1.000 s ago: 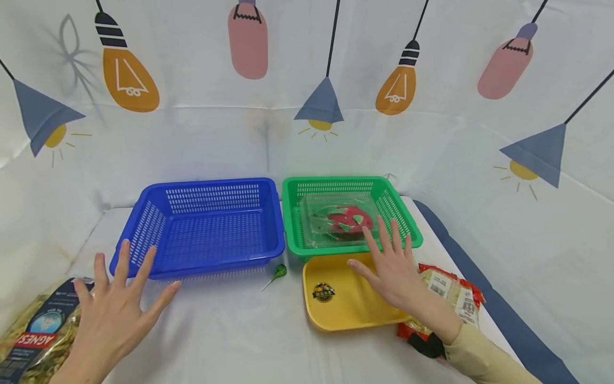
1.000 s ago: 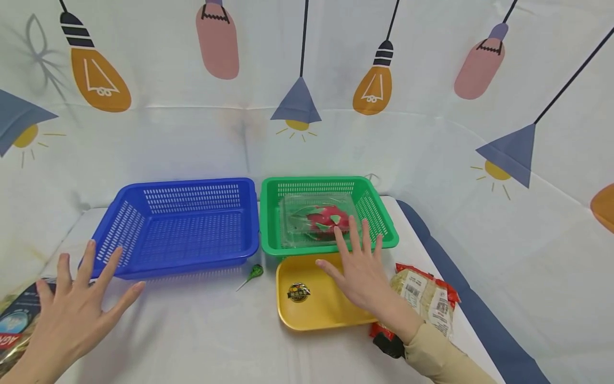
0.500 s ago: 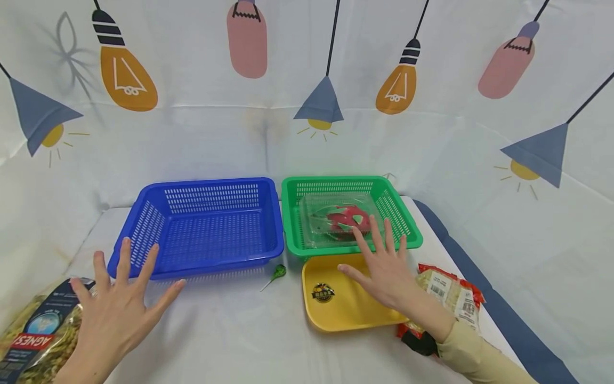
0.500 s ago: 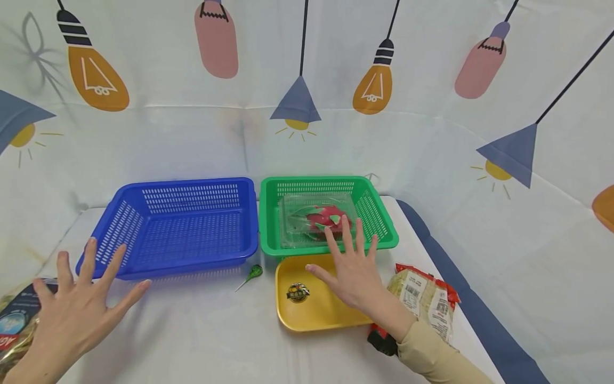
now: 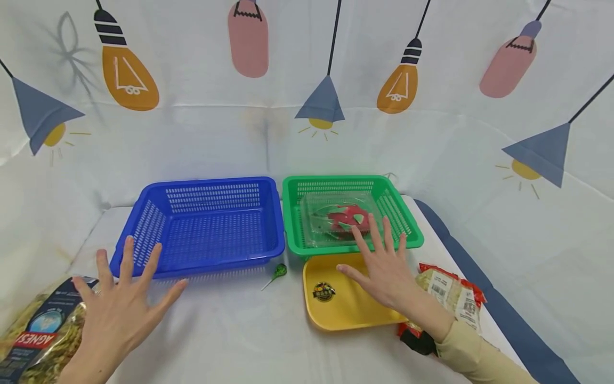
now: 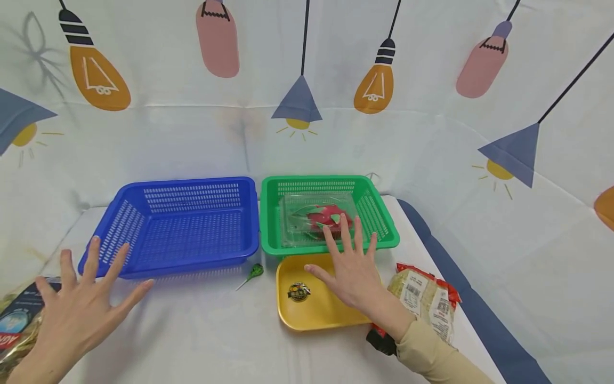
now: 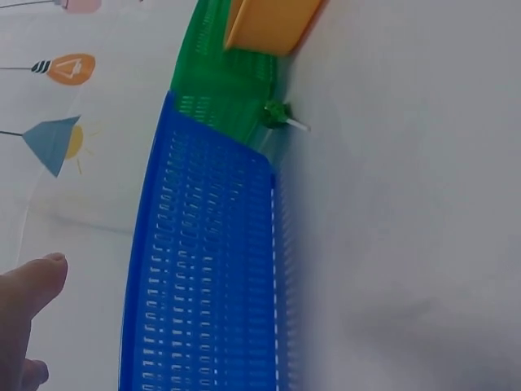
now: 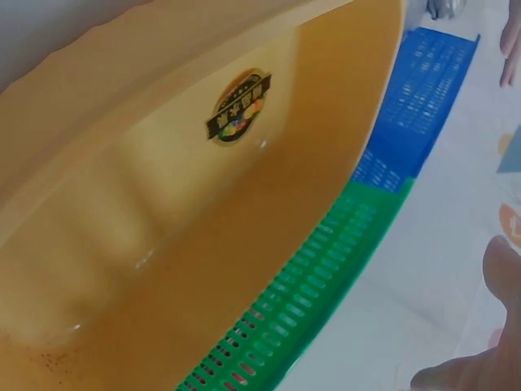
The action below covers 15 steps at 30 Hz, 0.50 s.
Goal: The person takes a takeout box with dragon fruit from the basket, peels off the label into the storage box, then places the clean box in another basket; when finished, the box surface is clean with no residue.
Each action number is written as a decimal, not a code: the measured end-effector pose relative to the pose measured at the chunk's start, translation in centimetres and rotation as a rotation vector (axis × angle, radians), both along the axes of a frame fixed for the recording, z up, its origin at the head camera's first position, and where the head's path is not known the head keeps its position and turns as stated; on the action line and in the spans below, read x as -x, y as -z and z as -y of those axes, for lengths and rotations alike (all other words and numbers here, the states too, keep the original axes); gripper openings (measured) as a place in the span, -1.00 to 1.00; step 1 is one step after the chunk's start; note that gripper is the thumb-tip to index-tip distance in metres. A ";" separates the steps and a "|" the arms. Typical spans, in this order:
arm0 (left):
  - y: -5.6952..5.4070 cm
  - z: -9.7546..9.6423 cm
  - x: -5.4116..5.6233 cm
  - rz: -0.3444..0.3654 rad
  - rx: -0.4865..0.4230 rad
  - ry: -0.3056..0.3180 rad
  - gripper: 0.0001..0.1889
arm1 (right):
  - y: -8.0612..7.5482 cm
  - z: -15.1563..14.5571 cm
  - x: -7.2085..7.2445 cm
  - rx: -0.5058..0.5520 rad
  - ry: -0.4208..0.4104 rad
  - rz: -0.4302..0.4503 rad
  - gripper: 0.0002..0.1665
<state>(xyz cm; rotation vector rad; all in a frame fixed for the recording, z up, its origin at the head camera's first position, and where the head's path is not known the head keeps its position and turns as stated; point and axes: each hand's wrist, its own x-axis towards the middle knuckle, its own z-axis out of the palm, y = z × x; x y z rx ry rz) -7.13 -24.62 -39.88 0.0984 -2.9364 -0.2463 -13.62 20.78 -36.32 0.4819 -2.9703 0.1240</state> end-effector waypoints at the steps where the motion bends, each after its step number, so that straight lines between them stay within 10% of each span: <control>1: 0.0 -0.2 0.0 0.003 0.001 0.004 0.11 | 0.0 0.0 -0.1 -0.004 0.002 0.002 0.13; 10: 0.0 -1.8 0.6 -0.044 0.021 0.054 0.09 | 0.3 0.0 -1.0 0.002 -0.001 0.027 0.13; 15: 0.2 -8.1 3.7 -0.267 -0.227 0.281 -0.26 | -0.4 -0.7 1.6 0.163 -0.018 0.161 0.10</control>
